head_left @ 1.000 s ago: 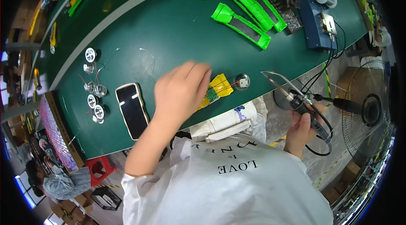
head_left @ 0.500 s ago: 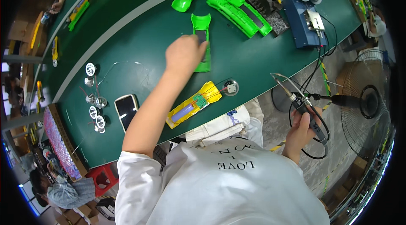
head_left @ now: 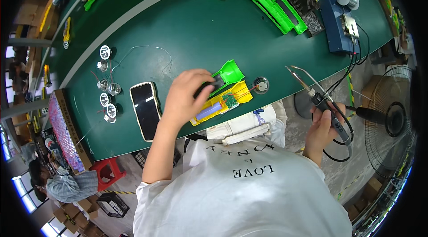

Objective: The person solders electronic components onto flashlight bodies using a soldering iron, fits the plastic casings together by hand, and places the assembled flashlights onto the conveyor belt.

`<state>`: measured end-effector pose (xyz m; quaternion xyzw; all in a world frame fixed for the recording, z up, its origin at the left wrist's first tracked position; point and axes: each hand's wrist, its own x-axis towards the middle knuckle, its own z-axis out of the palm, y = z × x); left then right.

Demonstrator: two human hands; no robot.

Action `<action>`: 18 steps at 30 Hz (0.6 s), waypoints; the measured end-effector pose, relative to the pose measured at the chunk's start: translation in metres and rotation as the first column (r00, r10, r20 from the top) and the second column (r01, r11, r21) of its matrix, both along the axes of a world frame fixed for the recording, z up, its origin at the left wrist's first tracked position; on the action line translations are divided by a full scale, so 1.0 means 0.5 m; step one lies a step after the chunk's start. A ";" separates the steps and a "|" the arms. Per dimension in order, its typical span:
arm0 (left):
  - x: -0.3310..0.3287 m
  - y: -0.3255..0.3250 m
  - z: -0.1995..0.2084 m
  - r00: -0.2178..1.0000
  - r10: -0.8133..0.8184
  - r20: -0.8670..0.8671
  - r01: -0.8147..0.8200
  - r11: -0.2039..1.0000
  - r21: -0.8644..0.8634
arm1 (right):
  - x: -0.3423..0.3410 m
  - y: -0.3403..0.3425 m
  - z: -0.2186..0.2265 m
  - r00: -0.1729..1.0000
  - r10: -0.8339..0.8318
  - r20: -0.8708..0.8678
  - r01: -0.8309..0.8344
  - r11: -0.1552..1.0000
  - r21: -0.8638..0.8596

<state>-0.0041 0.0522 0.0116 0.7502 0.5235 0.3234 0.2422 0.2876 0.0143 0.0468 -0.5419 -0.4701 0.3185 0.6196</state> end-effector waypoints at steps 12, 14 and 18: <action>0.143 0.021 -0.001 0.940 -0.170 -0.294 0.186 0.982 0.028 | 0.031 -0.025 -0.004 0.997 -0.081 0.000 0.081 0.992 0.094; 0.134 0.014 0.012 0.960 -0.171 -0.220 0.188 0.980 0.059 | 0.031 -0.026 -0.003 0.995 -0.097 -0.006 0.097 0.992 0.081; 0.095 -0.026 0.026 0.992 -0.113 -0.059 0.117 0.990 0.083 | 0.023 -0.017 0.002 0.995 -0.102 -0.004 0.102 0.992 0.080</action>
